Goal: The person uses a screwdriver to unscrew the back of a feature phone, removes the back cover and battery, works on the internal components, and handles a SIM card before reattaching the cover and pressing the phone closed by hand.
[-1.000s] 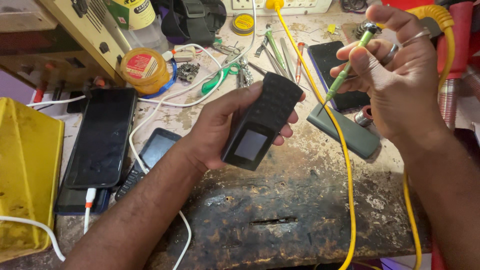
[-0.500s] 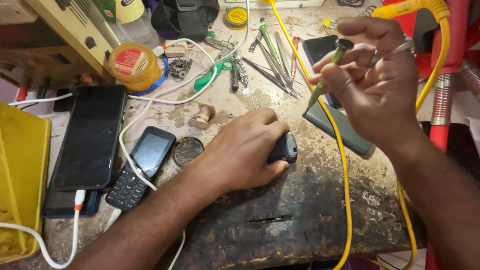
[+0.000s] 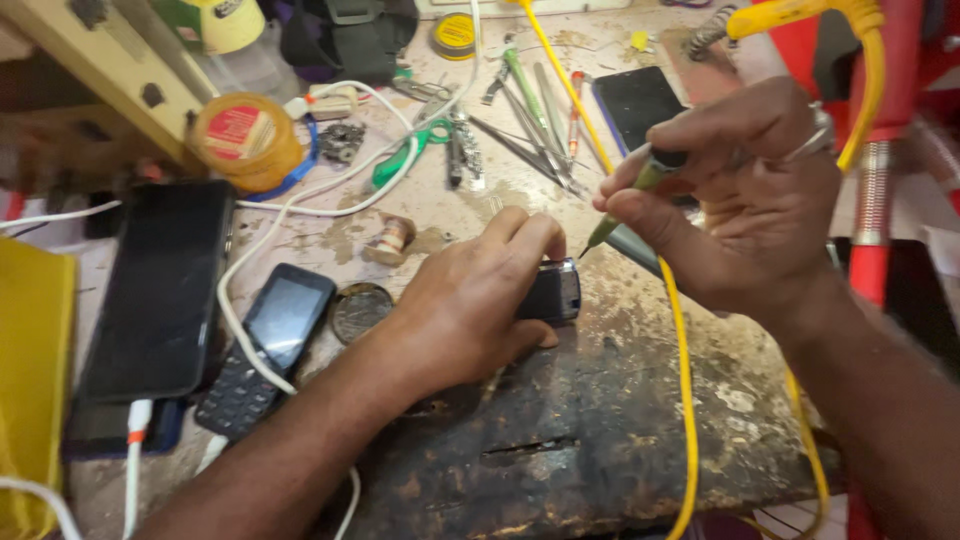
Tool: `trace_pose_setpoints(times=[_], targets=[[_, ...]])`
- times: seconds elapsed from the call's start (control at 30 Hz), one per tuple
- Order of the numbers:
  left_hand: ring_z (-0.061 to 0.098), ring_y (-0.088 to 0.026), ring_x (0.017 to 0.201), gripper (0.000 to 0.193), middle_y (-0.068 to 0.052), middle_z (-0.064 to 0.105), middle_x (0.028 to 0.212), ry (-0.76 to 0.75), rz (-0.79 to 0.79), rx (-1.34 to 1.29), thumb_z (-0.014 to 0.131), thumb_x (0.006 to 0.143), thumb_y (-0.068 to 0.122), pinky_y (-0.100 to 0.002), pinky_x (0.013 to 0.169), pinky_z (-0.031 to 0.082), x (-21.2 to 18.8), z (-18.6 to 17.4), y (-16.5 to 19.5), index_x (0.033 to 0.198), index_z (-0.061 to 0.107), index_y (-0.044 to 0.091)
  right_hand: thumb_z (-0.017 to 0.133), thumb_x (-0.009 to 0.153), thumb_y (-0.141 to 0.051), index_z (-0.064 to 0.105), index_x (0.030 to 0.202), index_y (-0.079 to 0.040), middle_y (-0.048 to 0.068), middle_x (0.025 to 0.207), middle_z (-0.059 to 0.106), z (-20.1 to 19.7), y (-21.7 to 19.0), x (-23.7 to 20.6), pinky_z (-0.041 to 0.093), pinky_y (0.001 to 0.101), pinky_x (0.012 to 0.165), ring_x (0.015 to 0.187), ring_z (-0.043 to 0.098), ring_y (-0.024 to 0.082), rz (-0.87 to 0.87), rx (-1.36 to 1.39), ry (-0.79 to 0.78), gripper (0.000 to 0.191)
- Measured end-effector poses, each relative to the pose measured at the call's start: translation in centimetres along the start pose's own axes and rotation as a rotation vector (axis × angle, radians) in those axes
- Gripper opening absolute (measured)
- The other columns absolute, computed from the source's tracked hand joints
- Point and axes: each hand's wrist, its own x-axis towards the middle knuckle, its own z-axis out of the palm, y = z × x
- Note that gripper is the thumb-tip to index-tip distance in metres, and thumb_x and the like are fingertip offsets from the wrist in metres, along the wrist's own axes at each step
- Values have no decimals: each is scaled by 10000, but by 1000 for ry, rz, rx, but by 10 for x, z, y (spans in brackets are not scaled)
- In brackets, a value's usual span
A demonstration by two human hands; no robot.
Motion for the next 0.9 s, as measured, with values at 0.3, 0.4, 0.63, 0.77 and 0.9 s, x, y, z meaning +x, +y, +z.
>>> trace_pose_setpoints(times=[0.3, 0.4, 0.63, 0.77, 0.9], targets=[[659, -374, 1000, 673, -118, 573, 1117, -7, 2, -14, 927, 637, 217, -497, 772, 529, 1, -4, 4, 1151, 499, 140, 740, 915, 72, 441, 1194, 24, 143, 1102, 571, 2, 1, -3, 697, 336, 827, 1000, 751, 239, -103, -32, 8, 412], [654, -371, 1019, 667, -115, 583, 1120, -2, 11, -22, 929, 635, 227, -492, 787, 524, 0, -3, 1, 1144, 508, 134, 743, 924, 78, 439, 1206, 14, 146, 1072, 624, 0, 6, -6, 698, 331, 851, 1001, 756, 226, -82, -25, -24, 420], [632, -361, 1061, 656, -129, 645, 1076, 38, 72, -17, 943, 620, 310, -464, 874, 501, 4, -2, -11, 1126, 591, 86, 741, 971, 106, 449, 1265, -15, 160, 1115, 661, 6, 25, -13, 658, 295, 870, 1034, 733, 189, -57, -24, -78, 431], [616, -354, 1088, 608, -125, 671, 1076, 59, 121, 19, 926, 648, 345, -473, 920, 481, 4, 0, -15, 1112, 645, 71, 735, 970, 99, 443, 1258, -26, 146, 1117, 637, 7, 31, -13, 665, 317, 902, 1101, 738, 199, -39, -50, -110, 429], [610, -343, 1098, 587, -121, 675, 1078, 46, 108, 40, 912, 654, 367, -469, 936, 478, 4, 1, -17, 1107, 682, 73, 726, 992, 80, 443, 1264, -35, 124, 1104, 687, 7, 32, -10, 651, 303, 887, 1034, 742, 174, -2, -34, -121, 409]])
